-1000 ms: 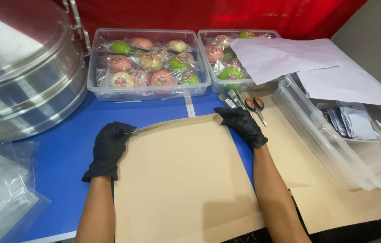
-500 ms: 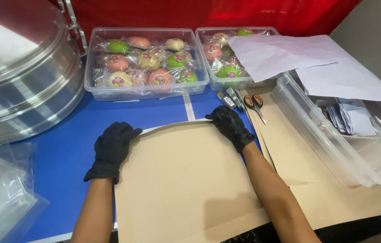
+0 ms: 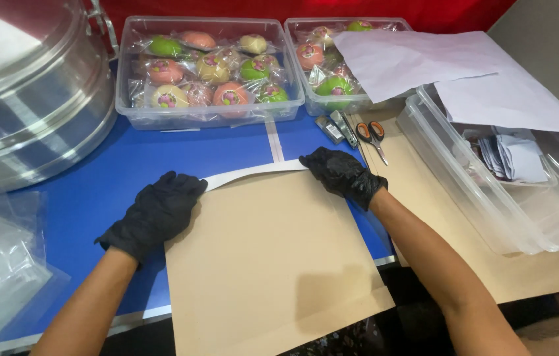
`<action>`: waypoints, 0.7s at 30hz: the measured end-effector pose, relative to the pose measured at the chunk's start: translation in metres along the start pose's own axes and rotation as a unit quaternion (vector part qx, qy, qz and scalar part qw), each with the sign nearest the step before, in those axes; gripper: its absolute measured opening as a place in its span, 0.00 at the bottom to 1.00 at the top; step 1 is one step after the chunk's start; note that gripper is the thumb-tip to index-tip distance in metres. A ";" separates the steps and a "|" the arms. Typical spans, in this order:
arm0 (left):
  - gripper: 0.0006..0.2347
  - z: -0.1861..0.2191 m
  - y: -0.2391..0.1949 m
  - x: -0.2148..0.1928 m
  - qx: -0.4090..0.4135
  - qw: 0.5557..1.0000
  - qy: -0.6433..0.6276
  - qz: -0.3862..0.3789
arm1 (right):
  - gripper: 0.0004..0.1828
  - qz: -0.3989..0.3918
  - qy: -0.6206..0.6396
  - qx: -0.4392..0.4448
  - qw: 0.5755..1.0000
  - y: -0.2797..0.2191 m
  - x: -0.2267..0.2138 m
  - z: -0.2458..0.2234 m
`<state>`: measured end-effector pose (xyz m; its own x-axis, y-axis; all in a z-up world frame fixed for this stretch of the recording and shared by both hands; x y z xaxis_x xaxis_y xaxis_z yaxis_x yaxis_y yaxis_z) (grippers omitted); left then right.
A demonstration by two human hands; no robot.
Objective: Assembling cardboard boxes by folding and stapling the corners.
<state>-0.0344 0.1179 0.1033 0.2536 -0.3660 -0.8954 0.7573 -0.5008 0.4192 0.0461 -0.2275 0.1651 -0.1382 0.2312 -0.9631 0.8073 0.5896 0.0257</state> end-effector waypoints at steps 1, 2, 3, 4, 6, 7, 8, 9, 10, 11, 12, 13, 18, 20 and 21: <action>0.10 0.000 0.001 0.000 -0.019 1.000 0.009 -0.005 | 0.15 -0.034 0.064 0.061 0.996 0.002 0.001 0.006; 0.11 0.001 0.002 0.000 -0.038 0.999 0.017 -0.010 | 0.16 -0.066 0.127 0.121 0.982 0.001 0.003 0.011; 0.11 0.014 0.008 0.003 -0.039 0.999 0.015 -0.011 | 0.16 -0.068 0.127 0.123 0.982 0.007 0.042 0.035; 0.13 0.024 0.015 0.004 -0.066 0.997 0.030 -0.017 | 0.12 0.123 -0.036 0.040 0.991 0.009 0.052 0.044; 0.16 0.051 0.025 0.007 -0.093 0.994 0.043 -0.025 | 0.08 0.304 -0.196 -0.045 0.931 0.014 0.107 0.058; 0.19 0.065 0.026 0.010 -0.121 0.990 0.058 -0.033 | 0.10 0.390 -0.196 -0.001 0.900 0.019 0.134 0.073; 0.22 0.077 0.032 0.013 -0.146 0.986 0.073 -0.038 | 0.13 0.474 -0.197 0.043 0.857 0.023 0.160 0.090; 0.22 0.088 0.035 0.014 -0.145 0.986 0.072 -0.037 | 0.13 0.474 -0.199 0.045 0.856 0.009 0.138 0.073; 0.25 0.095 0.038 0.016 -0.170 0.981 0.086 -0.041 | 0.16 0.305 -0.150 0.065 0.938 0.016 0.127 0.068; 0.28 0.101 0.041 0.018 -0.196 0.975 0.099 -0.046 | 0.28 0.125 -0.094 0.085 0.984 0.017 0.125 0.061; 0.28 0.103 0.044 0.017 -0.197 0.974 0.098 -0.044 | 0.28 0.124 -0.096 0.083 0.984 0.017 0.120 0.051; 0.31 0.102 0.045 0.016 -0.226 0.966 0.113 -0.048 | 0.24 0.152 -0.120 0.074 0.978 0.017 0.112 0.038; 0.38 0.091 0.042 0.035 -0.270 0.949 0.112 -0.120 | 0.33 0.072 -0.119 0.057 0.989 0.019 0.099 0.011; 0.32 0.094 0.037 0.049 -0.232 0.954 0.191 -0.002 | 0.37 0.017 -0.065 0.084 0.994 0.025 0.106 0.009; 0.32 0.099 0.041 0.047 -0.234 0.954 0.190 -0.001 | 0.37 0.015 -0.066 0.083 0.994 0.020 0.097 -0.002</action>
<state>-0.0509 0.0031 0.0935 0.3833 -0.0106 -0.9236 0.9214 -0.0645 0.3832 0.0478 -0.1920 0.0725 -0.0444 0.1368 -0.9896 0.8954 0.4448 0.0213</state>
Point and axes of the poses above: each hand's wrist, its own y-axis towards the middle knuckle, its own x-axis out of the palm, z = x × y, the point moved 7 cm from there along y, towards the middle knuckle, and after that the axes turned 13 degrees about -z, right-handed, at the moved point
